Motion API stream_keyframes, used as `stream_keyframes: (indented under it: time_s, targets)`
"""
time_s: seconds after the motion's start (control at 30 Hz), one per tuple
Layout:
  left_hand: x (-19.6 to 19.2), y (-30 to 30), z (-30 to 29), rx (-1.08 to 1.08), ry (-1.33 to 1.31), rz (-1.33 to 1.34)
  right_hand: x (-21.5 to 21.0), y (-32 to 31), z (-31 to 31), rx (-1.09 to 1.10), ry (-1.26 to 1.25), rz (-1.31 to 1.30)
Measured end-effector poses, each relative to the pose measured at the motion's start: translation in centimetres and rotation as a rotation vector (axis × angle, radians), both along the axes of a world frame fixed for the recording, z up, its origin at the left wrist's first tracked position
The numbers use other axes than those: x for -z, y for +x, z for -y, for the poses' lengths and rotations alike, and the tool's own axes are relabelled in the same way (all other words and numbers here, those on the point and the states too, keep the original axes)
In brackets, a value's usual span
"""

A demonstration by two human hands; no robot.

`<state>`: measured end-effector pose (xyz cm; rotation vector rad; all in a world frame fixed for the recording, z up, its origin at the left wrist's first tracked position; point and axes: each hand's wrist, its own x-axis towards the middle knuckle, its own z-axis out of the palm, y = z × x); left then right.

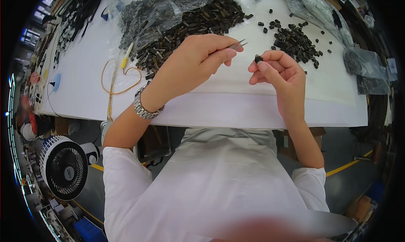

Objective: Inserting small metal pins into leather or plastic caps using tweezers.

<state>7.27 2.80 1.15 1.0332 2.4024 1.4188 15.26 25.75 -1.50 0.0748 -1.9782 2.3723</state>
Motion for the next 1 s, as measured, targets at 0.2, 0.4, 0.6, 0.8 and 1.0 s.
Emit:
stream_keyframes:
  time_s: [0.2,0.4,0.6,0.8,1.0]
  targets:
    - [0.5,1.6,-0.8,0.083,0.039,-0.221,-0.1,0.6,0.6,0.082,0.057,-0.067]
    - [0.7,1.9,-0.7,0.059,-0.005,-0.349,0.2,0.8,1.4,0.093,0.129,-0.102]
    - [0.9,3.0,-0.7,0.030,-0.122,-0.476,0.6,1.4,2.2,0.166,0.406,-0.240]
    - [1.6,3.3,-0.9,0.024,-0.133,-0.617,1.0,1.5,3.0,0.174,0.374,-0.273]
    - [0.9,3.5,-1.0,-0.002,-0.188,-0.694,0.7,0.8,3.2,0.206,0.238,-0.337]
